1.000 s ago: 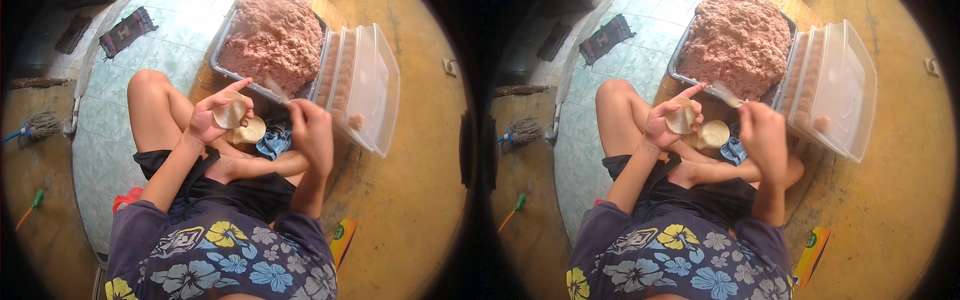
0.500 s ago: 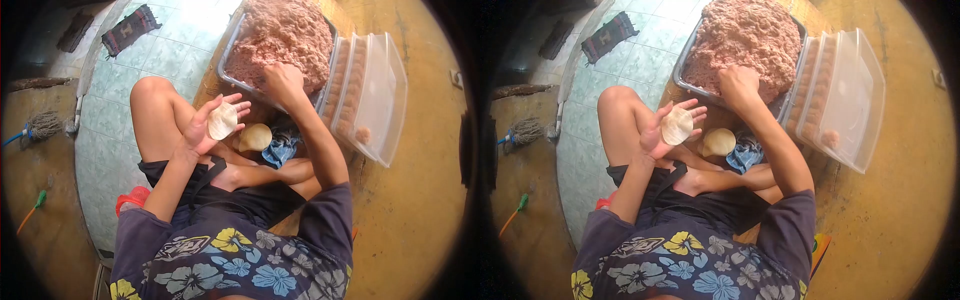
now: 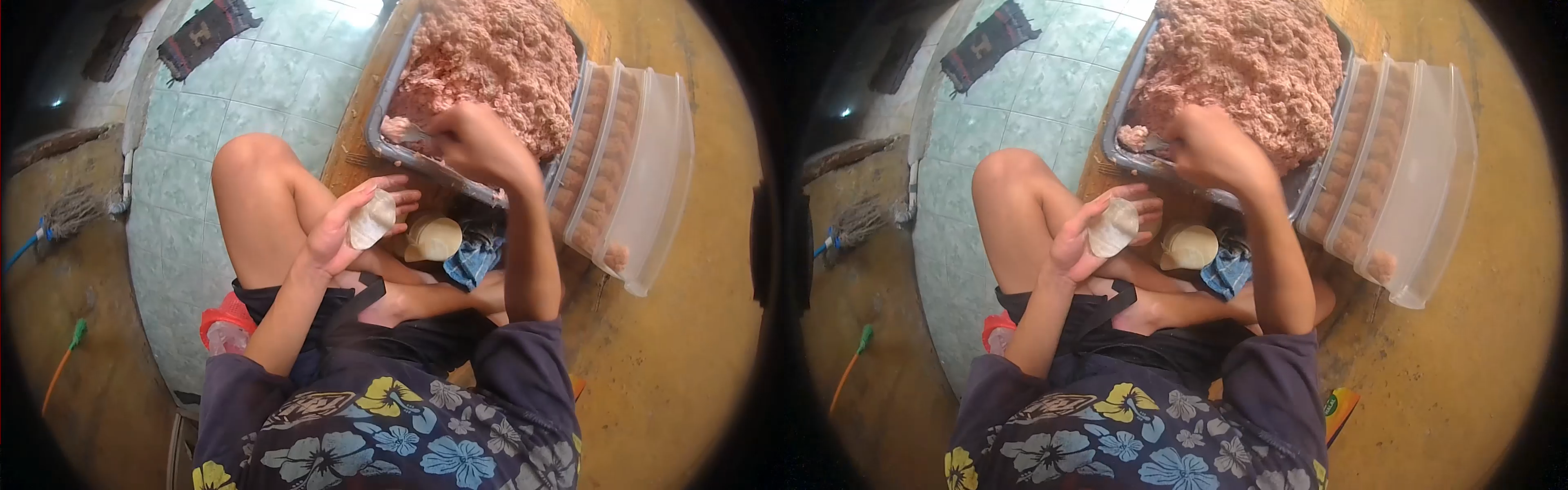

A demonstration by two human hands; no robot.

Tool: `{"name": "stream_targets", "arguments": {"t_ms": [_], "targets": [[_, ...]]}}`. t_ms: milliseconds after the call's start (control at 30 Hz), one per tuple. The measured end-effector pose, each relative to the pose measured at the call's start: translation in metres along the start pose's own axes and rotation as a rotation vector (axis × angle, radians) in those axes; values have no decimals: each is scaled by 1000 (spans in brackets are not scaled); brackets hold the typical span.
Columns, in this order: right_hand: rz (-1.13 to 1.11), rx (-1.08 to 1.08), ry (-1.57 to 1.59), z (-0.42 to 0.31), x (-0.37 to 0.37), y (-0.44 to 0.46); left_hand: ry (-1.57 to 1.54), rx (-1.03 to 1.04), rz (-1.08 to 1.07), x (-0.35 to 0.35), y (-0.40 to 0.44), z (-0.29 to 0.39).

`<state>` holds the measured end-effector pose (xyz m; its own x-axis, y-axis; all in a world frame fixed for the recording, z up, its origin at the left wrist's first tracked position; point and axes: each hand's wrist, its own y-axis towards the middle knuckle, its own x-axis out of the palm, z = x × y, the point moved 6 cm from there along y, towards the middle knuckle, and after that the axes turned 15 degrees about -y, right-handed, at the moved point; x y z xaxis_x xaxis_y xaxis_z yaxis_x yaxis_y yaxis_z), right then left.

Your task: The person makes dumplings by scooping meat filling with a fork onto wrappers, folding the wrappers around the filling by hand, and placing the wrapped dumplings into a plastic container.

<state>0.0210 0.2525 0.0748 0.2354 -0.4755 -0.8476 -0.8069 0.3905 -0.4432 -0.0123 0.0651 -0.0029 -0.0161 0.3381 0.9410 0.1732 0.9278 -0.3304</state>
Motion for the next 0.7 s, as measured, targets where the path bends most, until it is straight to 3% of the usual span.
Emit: {"name": "stream_targets", "arguments": {"t_ms": [67, 167, 367, 467, 500, 633, 700], "targets": [[165, 56, -9, 23, -5, -30, -19, 23, -14, 0, 3, 2], [49, 199, -247, 35, 28, -7, -27, 35, 5, 3, -3, 1], [148, 157, -72, 4, 30, 15, 1, 10, -4, 8, 0, -2], [136, 239, 213, 6, -8, -9, -11, 0, 1, 4, -1, -3], [183, 334, 48, 19, 1, -6, -13, 10, -8, 5, -2, -1], [280, 57, -173, -16, 6, 10, -64, 7, 61, 7, -1, -1], [201, 55, 57, 3, -14, -21, -70, 121, -19, 13, -5, 7]]}}
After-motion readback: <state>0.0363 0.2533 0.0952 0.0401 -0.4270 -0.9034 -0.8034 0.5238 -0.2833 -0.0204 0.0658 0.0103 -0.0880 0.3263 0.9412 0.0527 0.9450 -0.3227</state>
